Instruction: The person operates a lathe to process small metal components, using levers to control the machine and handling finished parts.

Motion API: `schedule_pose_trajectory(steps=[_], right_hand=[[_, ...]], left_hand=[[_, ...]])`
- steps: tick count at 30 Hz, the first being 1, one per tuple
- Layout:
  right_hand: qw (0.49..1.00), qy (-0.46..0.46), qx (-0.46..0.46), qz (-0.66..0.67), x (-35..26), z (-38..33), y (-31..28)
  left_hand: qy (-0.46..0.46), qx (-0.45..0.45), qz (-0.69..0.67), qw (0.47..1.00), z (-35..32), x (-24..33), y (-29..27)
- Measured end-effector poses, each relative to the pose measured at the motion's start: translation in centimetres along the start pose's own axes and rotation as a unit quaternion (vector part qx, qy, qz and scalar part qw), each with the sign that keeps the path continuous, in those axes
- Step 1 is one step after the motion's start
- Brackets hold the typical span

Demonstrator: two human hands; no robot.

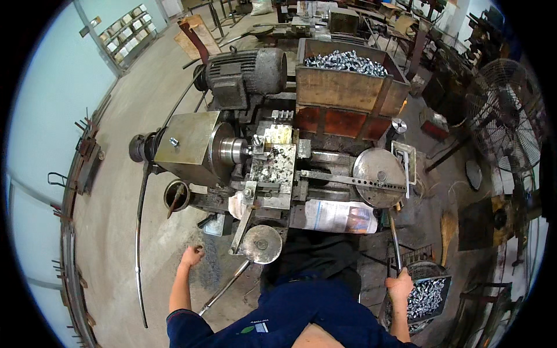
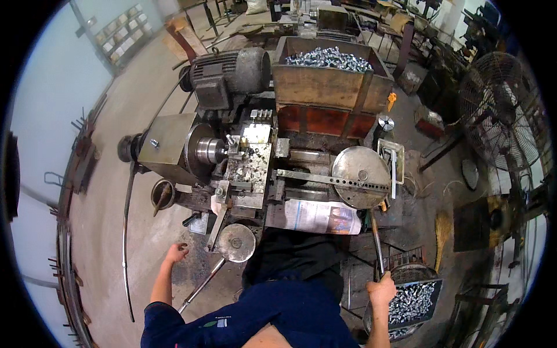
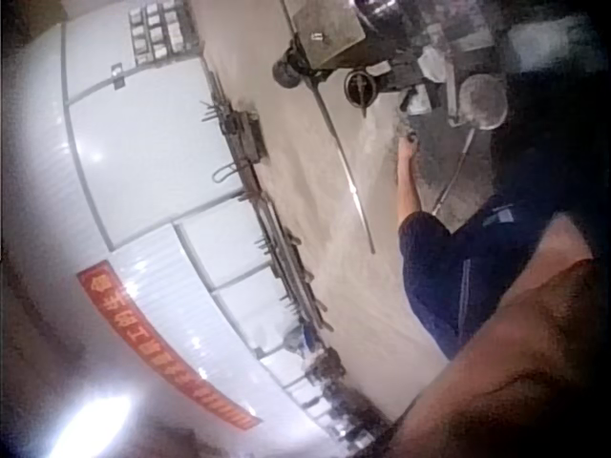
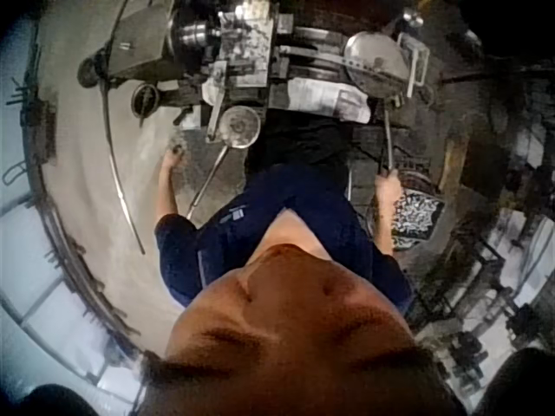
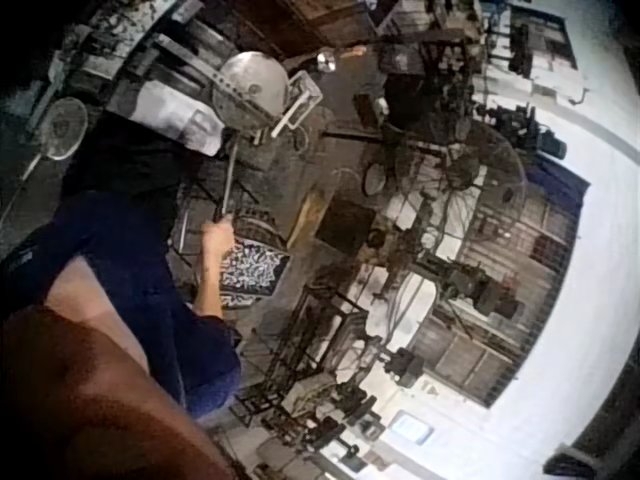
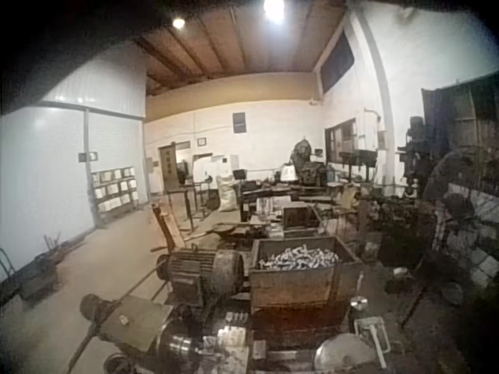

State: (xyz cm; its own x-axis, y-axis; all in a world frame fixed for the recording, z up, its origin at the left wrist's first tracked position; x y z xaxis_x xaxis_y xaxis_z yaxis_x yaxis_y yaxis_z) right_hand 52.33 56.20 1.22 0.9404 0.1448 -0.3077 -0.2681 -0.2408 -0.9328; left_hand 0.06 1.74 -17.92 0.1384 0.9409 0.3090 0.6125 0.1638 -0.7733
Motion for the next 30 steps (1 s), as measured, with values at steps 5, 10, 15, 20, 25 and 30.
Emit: schedule_pose_trajectory(steps=[5,10,15,20,25,30], right_hand=[[1.0,-0.012,0.002,-0.018,1.0,0.1,0.6],[0.997,-0.063,-0.012,-0.051,3.0,3.1,1.0],[0.979,-0.025,-0.009,-0.204,5.9,11.2,-3.0],[0.959,0.009,0.097,-0.265,4.8,22.9,-6.4],[0.959,-0.069,0.176,-0.213,-0.8,22.5,-6.5],[0.936,-0.204,0.265,-0.109,-2.1,17.6,-5.8]], left_hand=[[-0.004,-0.022,-0.014,1.0,-0.1,4.1,-1.4],[0.004,0.007,-0.027,1.0,0.1,3.2,-2.2],[0.0,0.091,0.039,0.995,2.8,4.1,-4.7],[0.052,0.159,0.131,0.977,4.5,9.5,-6.0],[0.057,0.135,0.256,0.956,5.4,13.9,-5.1],[-0.136,0.266,0.086,0.951,6.4,11.4,1.0]])
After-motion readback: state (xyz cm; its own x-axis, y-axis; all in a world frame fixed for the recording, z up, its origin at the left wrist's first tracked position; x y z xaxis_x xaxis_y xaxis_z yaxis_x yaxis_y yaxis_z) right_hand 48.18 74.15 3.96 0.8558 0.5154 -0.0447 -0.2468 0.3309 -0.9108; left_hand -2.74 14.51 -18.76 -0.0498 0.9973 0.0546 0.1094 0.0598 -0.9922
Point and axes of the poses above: each hand's wrist, its own z-axis towards the middle knuckle, its own y-axis out of the palm, x = y × z, the point moved 4 cm from there along z, towards the middle knuckle, and after that the axes turned 8 degrees about z, right-handed, at the moved point
